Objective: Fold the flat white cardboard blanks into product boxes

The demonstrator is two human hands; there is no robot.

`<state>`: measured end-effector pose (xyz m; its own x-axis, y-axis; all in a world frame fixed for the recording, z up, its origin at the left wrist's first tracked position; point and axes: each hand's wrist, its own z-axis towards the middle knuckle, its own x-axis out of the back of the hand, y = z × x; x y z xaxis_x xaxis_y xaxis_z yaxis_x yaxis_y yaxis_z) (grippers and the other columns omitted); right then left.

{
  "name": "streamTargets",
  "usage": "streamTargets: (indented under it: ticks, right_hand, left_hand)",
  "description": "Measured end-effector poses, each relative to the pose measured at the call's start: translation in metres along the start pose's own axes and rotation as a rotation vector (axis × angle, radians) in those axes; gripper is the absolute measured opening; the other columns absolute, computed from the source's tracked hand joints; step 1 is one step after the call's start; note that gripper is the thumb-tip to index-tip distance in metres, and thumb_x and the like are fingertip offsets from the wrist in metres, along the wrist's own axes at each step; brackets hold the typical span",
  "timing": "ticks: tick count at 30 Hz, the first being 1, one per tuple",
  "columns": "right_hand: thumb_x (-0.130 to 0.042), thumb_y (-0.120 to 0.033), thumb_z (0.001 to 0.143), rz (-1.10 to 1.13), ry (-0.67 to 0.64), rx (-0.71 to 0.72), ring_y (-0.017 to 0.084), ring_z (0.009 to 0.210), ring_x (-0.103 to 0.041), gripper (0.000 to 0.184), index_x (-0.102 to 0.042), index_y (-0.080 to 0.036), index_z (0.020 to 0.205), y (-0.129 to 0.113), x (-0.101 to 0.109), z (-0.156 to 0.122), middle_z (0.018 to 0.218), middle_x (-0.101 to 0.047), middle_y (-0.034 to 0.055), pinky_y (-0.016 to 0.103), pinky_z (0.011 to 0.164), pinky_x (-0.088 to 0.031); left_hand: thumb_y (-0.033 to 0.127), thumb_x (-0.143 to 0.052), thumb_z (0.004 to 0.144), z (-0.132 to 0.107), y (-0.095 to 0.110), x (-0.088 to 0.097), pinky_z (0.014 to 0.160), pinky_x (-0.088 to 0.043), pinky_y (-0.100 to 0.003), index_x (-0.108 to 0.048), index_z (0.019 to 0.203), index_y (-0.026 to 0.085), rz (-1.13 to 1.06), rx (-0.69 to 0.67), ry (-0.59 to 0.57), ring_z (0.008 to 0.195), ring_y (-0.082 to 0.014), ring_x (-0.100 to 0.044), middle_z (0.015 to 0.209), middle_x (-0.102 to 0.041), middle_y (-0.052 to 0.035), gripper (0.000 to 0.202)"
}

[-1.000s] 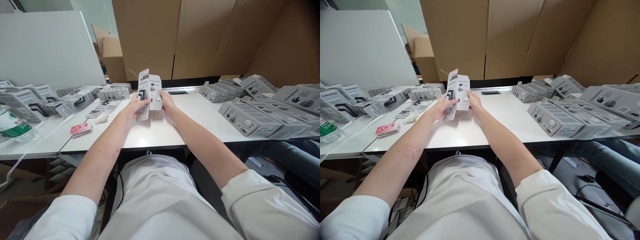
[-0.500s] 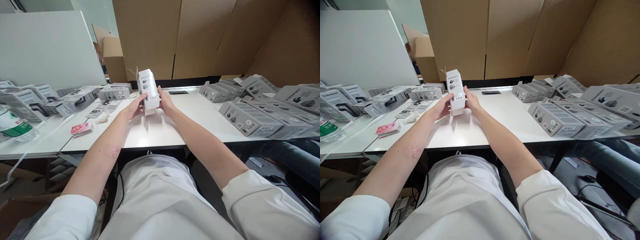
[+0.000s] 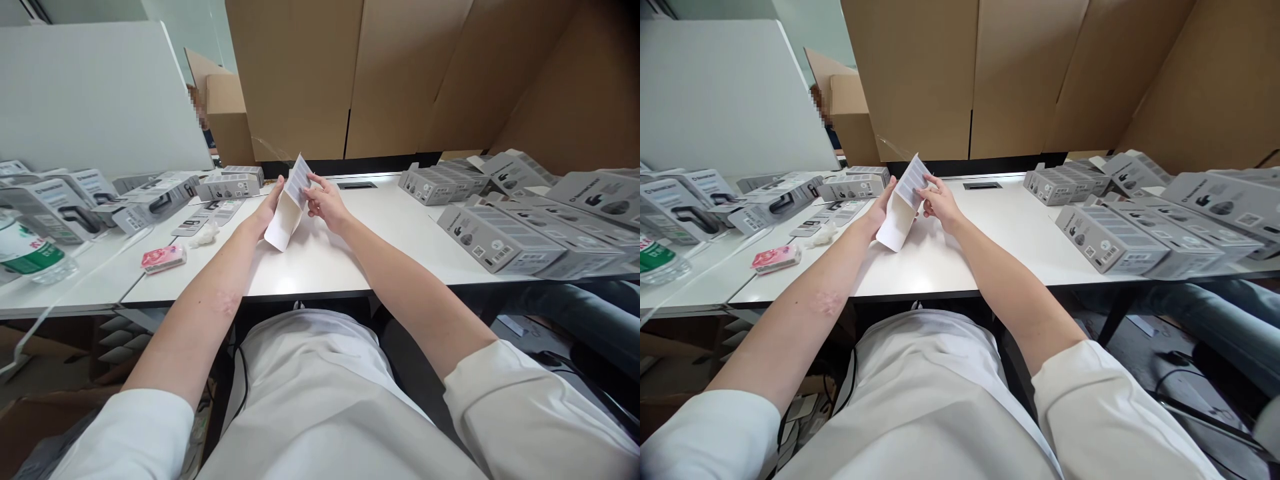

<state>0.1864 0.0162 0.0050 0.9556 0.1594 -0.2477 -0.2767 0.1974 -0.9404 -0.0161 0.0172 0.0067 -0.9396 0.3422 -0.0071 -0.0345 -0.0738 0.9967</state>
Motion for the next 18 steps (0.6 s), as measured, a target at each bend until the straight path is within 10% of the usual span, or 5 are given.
streamTargets:
  ticks: [6, 13, 18]
  right_hand:
    - [-0.083, -0.032, 0.097, 0.009, -0.063, 0.003, 0.015, 0.063, -0.049, 0.042, -0.076, -0.03, 0.139, -0.0077, -0.0028, -0.0064, 0.088, -0.067, -0.0045, 0.03, 0.063, -0.05]
    - [-0.079, -0.032, 0.094, 0.028, -0.058, 0.052, 0.015, 0.062, -0.048, 0.034, -0.078, -0.028, 0.128, -0.006, -0.0003, -0.0056, 0.083, -0.064, -0.0046, 0.029, 0.059, -0.045]
    - [-0.081, -0.033, 0.101, -0.01, 0.042, 0.091, 0.013, 0.062, -0.045, 0.025, -0.077, -0.028, 0.124, -0.0019, 0.0039, 0.001, 0.088, -0.063, -0.004, 0.028, 0.058, -0.045]
  left_hand:
    - [0.11, -0.07, 0.088, -0.01, 0.0102, -0.005, 0.097, -0.074, -0.056, -0.086, 0.131, 0.027, -0.014, -0.056, -0.061, 0.128, -0.0496, -0.089, 0.121, -0.093, -0.0159, 0.095]
    - [0.049, -0.093, 0.081, -0.0085, 0.0081, -0.0035, 0.11, -0.073, -0.053, -0.086, 0.115, 0.022, -0.056, 0.015, 0.019, 0.13, -0.0439, -0.088, 0.119, -0.095, -0.0131, 0.044]
    - [0.045, -0.088, 0.073, -0.0046, 0.007, -0.0012, 0.111, -0.074, -0.056, -0.082, 0.109, 0.022, -0.138, 0.043, 0.151, 0.127, -0.0462, -0.088, 0.113, -0.093, -0.0139, 0.042]
